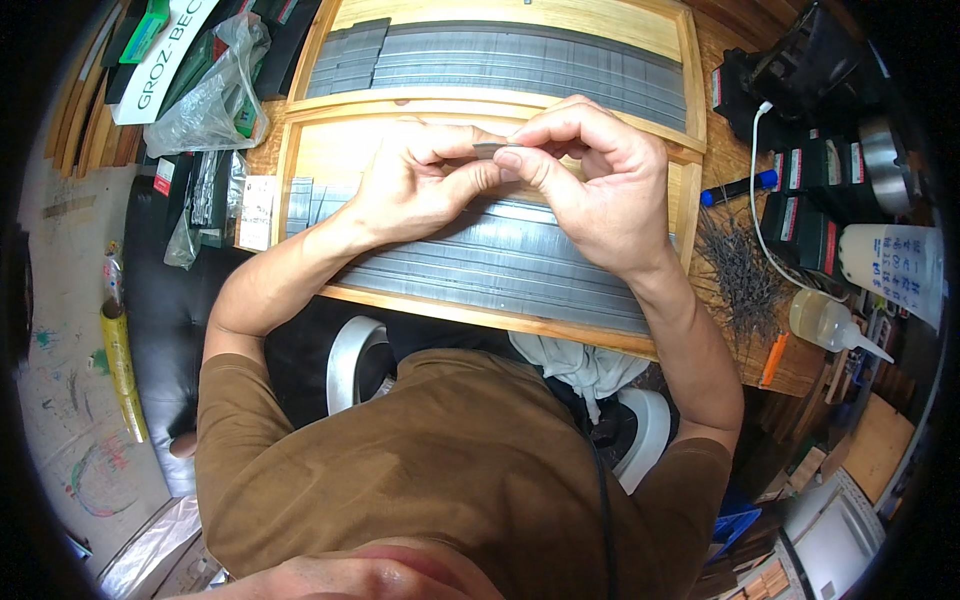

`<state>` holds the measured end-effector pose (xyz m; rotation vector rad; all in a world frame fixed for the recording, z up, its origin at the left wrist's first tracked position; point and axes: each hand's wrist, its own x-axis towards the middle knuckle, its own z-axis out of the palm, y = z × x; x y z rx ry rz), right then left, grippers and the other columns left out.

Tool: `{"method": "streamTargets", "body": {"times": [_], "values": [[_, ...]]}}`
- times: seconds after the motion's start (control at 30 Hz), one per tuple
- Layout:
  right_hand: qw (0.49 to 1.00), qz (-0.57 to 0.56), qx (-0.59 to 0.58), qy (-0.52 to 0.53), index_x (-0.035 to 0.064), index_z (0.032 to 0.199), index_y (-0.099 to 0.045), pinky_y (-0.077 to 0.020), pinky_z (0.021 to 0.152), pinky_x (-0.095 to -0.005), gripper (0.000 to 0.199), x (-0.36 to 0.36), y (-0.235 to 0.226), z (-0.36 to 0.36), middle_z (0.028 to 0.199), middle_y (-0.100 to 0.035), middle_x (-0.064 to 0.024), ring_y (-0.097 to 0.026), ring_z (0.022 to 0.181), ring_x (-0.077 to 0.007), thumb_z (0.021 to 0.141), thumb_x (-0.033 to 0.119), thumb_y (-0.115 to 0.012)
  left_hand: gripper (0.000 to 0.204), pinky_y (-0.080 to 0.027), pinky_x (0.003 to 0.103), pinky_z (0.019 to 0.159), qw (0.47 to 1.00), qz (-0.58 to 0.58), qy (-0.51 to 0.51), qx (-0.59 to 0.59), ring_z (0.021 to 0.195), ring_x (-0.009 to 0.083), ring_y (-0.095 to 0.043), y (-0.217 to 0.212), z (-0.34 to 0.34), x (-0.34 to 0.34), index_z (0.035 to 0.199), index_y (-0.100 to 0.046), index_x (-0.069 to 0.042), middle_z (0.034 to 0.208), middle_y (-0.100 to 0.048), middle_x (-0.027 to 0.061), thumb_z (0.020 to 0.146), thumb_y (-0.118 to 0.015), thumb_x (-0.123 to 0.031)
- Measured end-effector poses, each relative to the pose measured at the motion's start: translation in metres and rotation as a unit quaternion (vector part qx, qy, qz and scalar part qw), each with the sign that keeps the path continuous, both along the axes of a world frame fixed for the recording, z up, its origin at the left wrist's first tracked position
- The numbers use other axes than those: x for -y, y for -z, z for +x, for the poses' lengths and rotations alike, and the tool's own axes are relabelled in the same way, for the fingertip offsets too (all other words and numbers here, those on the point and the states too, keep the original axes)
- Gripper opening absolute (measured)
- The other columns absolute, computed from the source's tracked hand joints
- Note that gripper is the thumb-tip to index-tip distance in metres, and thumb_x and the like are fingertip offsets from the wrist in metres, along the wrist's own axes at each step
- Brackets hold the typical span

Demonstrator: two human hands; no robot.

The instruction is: The person repeatedly picks up small rectangular metal pieces from a wooden tray and aligns them by hand. They hold and adjust the pieces, occasionally stacking them, then place them back into the tray. The process is repeated multiple times with similar components.

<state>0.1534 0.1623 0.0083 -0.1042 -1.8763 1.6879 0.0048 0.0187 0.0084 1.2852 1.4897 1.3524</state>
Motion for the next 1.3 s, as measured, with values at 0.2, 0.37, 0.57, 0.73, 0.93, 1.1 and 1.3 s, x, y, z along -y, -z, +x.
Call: {"method": "streamTargets", "body": {"times": [0.2,0.37,0.57,0.73,0.93,1.1,1.3], "values": [[1.000,0.002,-0.001,-0.005,-0.0027,0.095,-0.072,-0.0534,0.075,-0.0228,0.009,-0.001,0.002,0.000,0.092,-0.069,-0.0067,-0.065,0.084,-0.0104,0.087,-0.006,-0.075,0.023,-0.058,0.024,0.078,0.999,-0.026,-0.002,-0.029,0.089,0.0103,-0.071,0.000,-0.002,0.001,0.118,-0.074,-0.002,0.099,-0.078,0.0090,0.097,-0.071,-0.011],[0.999,-0.042,-0.003,-0.018,-0.0032,0.096,-0.070,-0.0539,0.076,-0.0232,0.009,0.001,-0.002,0.000,0.093,-0.068,-0.0067,-0.066,0.086,-0.0113,0.089,-0.007,-0.072,0.011,-0.050,0.024,0.060,0.998,0.021,-0.036,-0.043,0.067,0.0047,-0.060,0.008,0.001,-0.002,0.096,-0.077,-0.002,0.074,-0.072,0.0057,0.095,-0.074,-0.012],[0.996,0.082,0.009,0.015,-0.0040,0.096,-0.070,-0.0546,0.078,-0.0237,0.006,0.001,-0.002,0.001,0.093,-0.069,-0.0070,-0.067,0.086,-0.0123,0.090,-0.006,-0.072,0.011,-0.049,0.025,0.060,0.999,0.026,-0.042,-0.020,0.067,0.0045,-0.059,0.006,0.003,-0.001,0.095,-0.077,-0.002,0.073,-0.072,0.0059,0.094,-0.074,-0.012],[0.998,0.045,0.013,0.031,-0.0033,0.096,-0.070,-0.0546,0.077,-0.0239,0.006,0.003,-0.002,0.001,0.090,-0.070,-0.0067,-0.066,0.083,-0.0116,0.091,-0.004,-0.071,0.011,-0.052,0.025,0.063,0.999,0.003,-0.036,-0.007,0.071,0.0054,-0.063,0.006,0.002,-0.002,0.097,-0.077,-0.001,0.079,-0.075,0.0067,0.094,-0.074,-0.011],[0.971,0.192,0.056,0.131,-0.0003,0.097,-0.070,-0.0550,0.075,-0.0245,0.007,-0.013,-0.044,0.027,0.090,-0.070,-0.0051,-0.067,0.082,-0.0109,0.093,-0.004,-0.067,0.024,-0.059,0.027,0.088,0.998,-0.026,-0.027,0.048,0.097,0.0125,-0.072,0.009,0.002,0.001,0.117,-0.075,-0.004,0.107,-0.077,0.0095,0.094,-0.075,-0.014],[0.857,0.294,0.374,0.197,-0.0020,0.095,-0.071,-0.0503,0.068,-0.0211,0.005,-0.039,-0.104,0.106,0.082,-0.069,-0.0036,-0.063,0.074,-0.0080,0.091,-0.002,-0.069,0.023,-0.059,0.027,0.091,1.000,-0.019,-0.023,0.006,0.099,0.0129,-0.072,0.007,0.000,0.000,0.116,-0.076,-0.004,0.108,-0.077,0.0089,0.094,-0.074,-0.012],[0.952,0.211,0.178,0.130,-0.0010,0.094,-0.074,-0.0538,0.070,-0.0232,0.005,-0.016,-0.071,0.048,0.084,-0.072,-0.0067,-0.068,0.076,-0.0108,0.091,0.001,-0.072,0.023,-0.058,0.026,0.088,0.999,-0.020,-0.040,-0.005,0.097,0.0113,-0.071,0.007,0.001,0.001,0.115,-0.076,-0.004,0.105,-0.078,0.0083,0.095,-0.074,-0.014]]}}
